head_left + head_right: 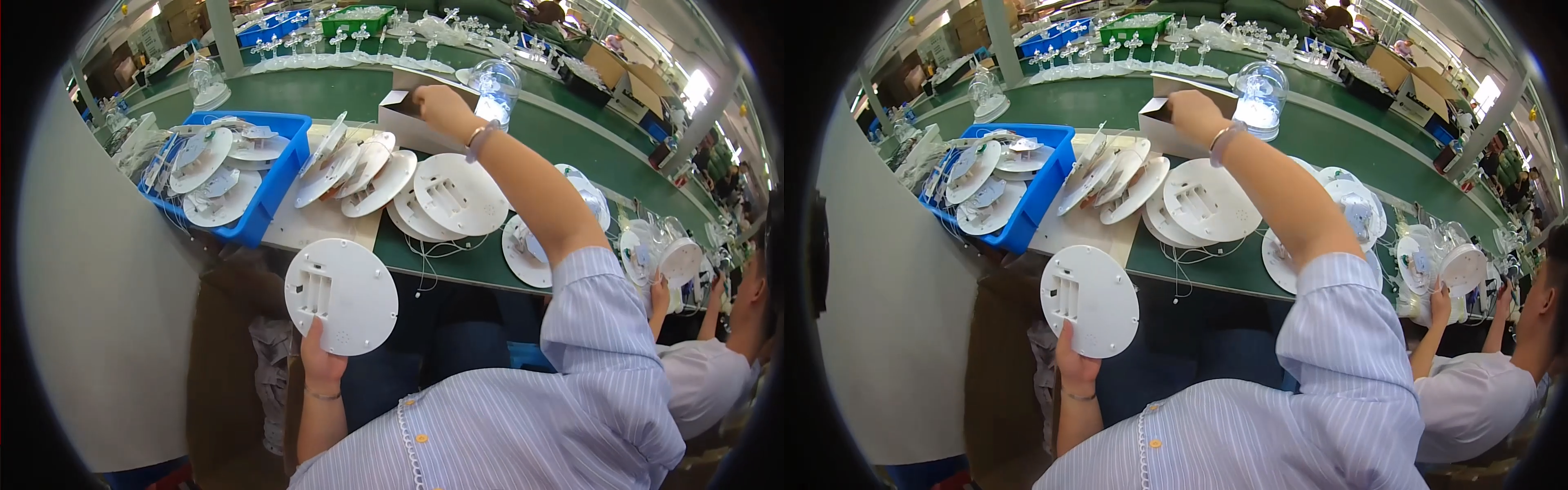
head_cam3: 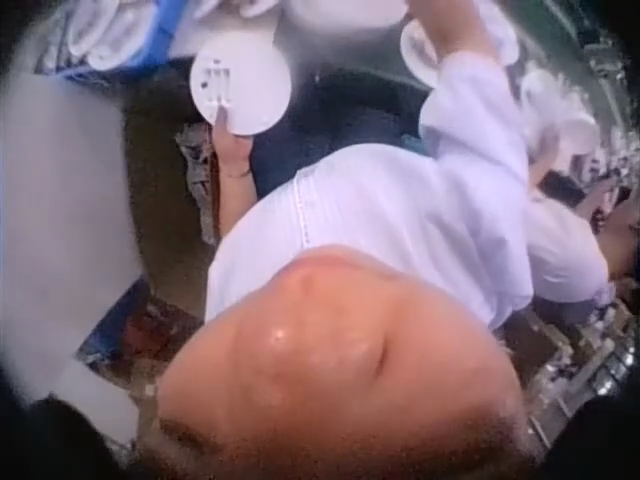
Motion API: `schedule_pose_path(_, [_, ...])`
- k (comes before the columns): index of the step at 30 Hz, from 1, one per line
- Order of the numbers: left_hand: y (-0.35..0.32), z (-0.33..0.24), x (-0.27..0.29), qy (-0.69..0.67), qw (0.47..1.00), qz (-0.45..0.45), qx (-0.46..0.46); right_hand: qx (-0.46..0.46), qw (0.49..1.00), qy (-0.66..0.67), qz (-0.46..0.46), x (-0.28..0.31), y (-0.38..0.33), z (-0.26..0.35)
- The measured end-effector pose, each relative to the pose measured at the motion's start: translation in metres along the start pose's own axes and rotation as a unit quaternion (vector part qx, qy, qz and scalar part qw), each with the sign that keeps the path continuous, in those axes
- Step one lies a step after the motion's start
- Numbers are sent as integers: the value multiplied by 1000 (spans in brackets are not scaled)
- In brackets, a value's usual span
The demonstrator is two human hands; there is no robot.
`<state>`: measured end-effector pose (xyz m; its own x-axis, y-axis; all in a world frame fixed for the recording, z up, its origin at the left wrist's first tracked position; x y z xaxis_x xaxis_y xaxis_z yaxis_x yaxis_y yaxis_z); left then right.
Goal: Inserting batteries into circular white light housing components on a factory assembly line.
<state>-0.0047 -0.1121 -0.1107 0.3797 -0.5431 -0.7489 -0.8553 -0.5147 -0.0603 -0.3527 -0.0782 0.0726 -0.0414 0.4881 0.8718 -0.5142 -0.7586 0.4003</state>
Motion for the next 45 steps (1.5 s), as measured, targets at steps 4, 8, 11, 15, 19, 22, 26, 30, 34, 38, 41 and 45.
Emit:
schedule_pose_path(4, [2,7,11,11,999,-33,5,-89,960,-166,209,-34,4,-41])
schedule_pose_path(8, [6,9,8,24,999,-28,2,-130,949,-147,246,-47,6,-65])
schedule_pose_path(11, [6,15,13,18,999,-33,9,-145,945,-45,289,-53,-2,-60])
schedule_pose_path(15, [9,17,14,19,999,-41,8,-130,957,-11,261,-54,-5,-62])
schedule_pose_path(19, [11,22,13,21,999,-39,18,-148,957,-60,243,-50,4,-55])
schedule_pose_path(22, [13,26,13,22,999,-44,22,-163,941,-127,267,-68,12,-64])
schedule_pose_path(26, [15,25,12,7,999,-43,18,-119,958,-155,211,-78,14,-65])
schedule_pose_path(30, [16,26,14,1,999,-47,24,-122,975,-118,144,-68,15,-64])
schedule_pose_path(34, [17,24,15,-2,998,-51,22,-54,978,-111,171,-61,11,-48])
schedule_pose_path(38, [17,25,16,-3,999,-48,22,0,978,-103,180,-57,5,-39])
schedule_pose_path(41, [18,26,16,-9,999,-45,24,-29,980,-25,196,-53,5,-41])
schedule_pose_path(45, [17,25,14,0,999,-43,25,-18,974,47,219,-53,3,-45])
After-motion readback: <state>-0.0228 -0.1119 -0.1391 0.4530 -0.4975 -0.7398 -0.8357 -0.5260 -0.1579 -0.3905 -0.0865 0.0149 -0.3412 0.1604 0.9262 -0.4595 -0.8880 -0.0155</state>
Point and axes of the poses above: each hand's wrist, its own y-axis towards the middle knuckle, its own x-axis out of the back of the hand, z = x × y, the point moved 9 cm from there along y, towards the middle knuckle, and after that the axes turned 10 degrees about y, right-handed, at the moved point
